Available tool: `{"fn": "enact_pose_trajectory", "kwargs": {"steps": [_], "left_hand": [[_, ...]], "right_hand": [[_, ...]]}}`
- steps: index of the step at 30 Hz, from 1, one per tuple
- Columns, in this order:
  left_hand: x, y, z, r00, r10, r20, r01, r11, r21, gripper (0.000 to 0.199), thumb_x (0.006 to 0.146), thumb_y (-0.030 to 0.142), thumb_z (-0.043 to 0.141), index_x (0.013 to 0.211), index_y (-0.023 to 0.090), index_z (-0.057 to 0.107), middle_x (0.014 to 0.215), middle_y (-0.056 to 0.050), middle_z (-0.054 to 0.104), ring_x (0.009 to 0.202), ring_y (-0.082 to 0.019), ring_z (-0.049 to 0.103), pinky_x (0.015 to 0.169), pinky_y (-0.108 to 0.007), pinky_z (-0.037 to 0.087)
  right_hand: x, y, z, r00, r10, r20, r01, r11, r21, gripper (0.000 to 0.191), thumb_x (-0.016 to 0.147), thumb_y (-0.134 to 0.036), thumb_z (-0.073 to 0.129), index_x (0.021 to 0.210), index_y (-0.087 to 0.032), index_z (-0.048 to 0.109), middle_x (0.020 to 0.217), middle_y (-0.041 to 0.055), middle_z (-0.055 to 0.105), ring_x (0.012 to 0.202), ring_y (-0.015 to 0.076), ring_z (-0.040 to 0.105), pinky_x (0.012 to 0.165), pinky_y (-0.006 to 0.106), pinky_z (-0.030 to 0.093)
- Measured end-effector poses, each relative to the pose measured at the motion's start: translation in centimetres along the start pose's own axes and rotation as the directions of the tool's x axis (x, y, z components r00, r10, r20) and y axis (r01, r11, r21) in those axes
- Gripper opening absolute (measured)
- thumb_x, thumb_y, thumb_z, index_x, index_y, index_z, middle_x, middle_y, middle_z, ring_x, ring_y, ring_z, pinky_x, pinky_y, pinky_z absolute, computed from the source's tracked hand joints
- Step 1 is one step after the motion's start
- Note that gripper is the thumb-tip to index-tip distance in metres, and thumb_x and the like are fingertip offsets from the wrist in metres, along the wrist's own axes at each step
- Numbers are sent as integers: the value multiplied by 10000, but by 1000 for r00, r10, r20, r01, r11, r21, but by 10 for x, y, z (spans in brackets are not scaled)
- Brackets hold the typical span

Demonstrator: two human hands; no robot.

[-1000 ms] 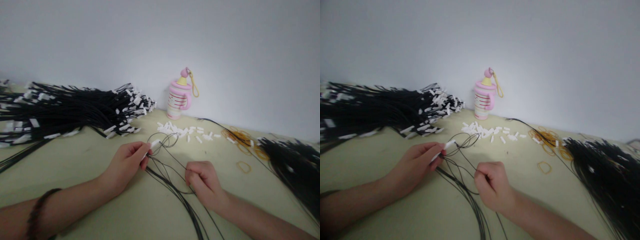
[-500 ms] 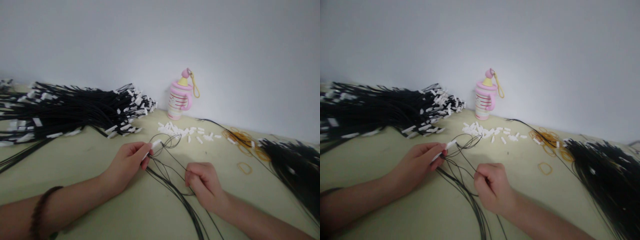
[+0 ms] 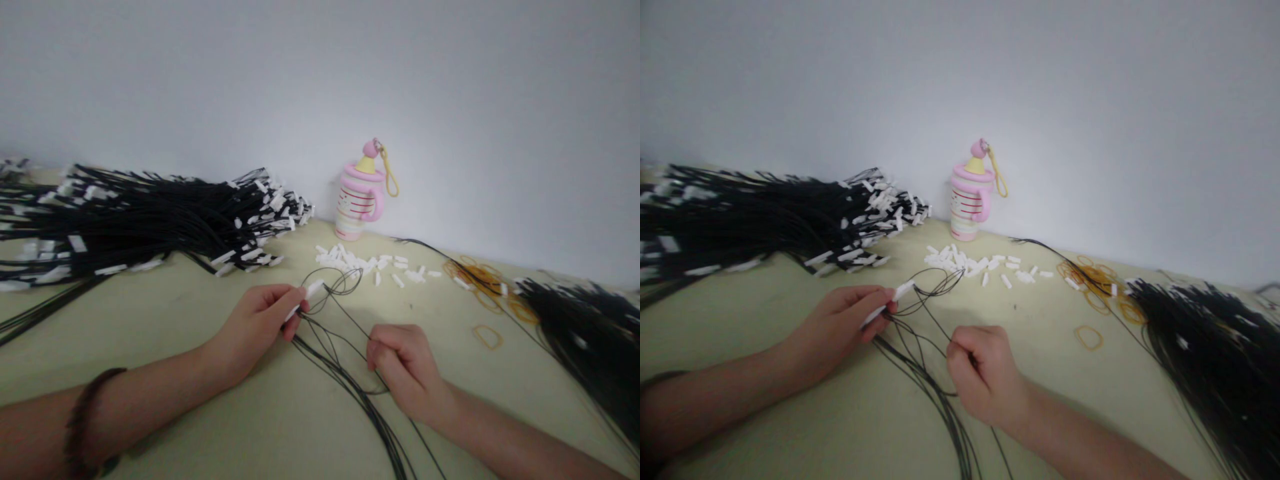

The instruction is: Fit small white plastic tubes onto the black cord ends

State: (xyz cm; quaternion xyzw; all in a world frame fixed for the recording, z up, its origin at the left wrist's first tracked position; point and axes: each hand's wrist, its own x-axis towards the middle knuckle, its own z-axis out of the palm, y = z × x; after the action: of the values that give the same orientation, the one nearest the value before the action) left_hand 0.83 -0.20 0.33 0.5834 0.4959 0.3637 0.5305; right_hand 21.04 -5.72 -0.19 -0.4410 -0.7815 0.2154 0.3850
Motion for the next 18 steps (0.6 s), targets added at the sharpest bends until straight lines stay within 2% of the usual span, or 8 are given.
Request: {"fn": "enact_pose_trajectory", "kwargs": {"steps": [5, 10, 14, 18], "left_hand": [[2, -1, -2, 1000, 6, 27, -5, 999, -44, 354, 837, 424, 490, 624, 160, 589, 402, 57, 431, 416, -81, 349, 436, -200, 232], [1, 3, -4, 987, -15, 159, 10, 999, 34, 323, 842, 378, 472, 626, 165, 584, 371, 64, 429, 387, -75, 317, 427, -196, 221], [-2, 7, -4, 973, -11, 232, -7, 997, 78, 305, 830, 362, 479, 620, 165, 577, 366, 66, 436, 377, -69, 316, 417, -189, 210], [-4, 8, -4, 963, -16, 270, -12, 995, 102, 309, 824, 367, 474, 614, 165, 576, 354, 64, 437, 364, -66, 326, 414, -183, 222]], "right_hand": [[-1, -1, 0, 1000, 14, -13, -14, 1000, -3, 312, 848, -168, 337, 557, -158, 447, 480, -39, 374, 447, 66, 366, 452, 190, 270], [1, -1, 2, 999, 0, -35, 0, 1000, -18, 249, 884, -191, 360, 684, -147, 504, 531, -40, 396, 484, 72, 381, 485, 189, 297], [0, -1, 4, 1000, -1, 4, 1, 999, -37, 254, 898, -200, 354, 690, -150, 491, 572, -22, 441, 526, 83, 419, 520, 206, 307], [-1, -1, 4, 998, 13, 62, -8, 997, -71, 267, 900, -194, 350, 645, -164, 423, 576, -26, 404, 539, 83, 402, 528, 213, 284]]}}
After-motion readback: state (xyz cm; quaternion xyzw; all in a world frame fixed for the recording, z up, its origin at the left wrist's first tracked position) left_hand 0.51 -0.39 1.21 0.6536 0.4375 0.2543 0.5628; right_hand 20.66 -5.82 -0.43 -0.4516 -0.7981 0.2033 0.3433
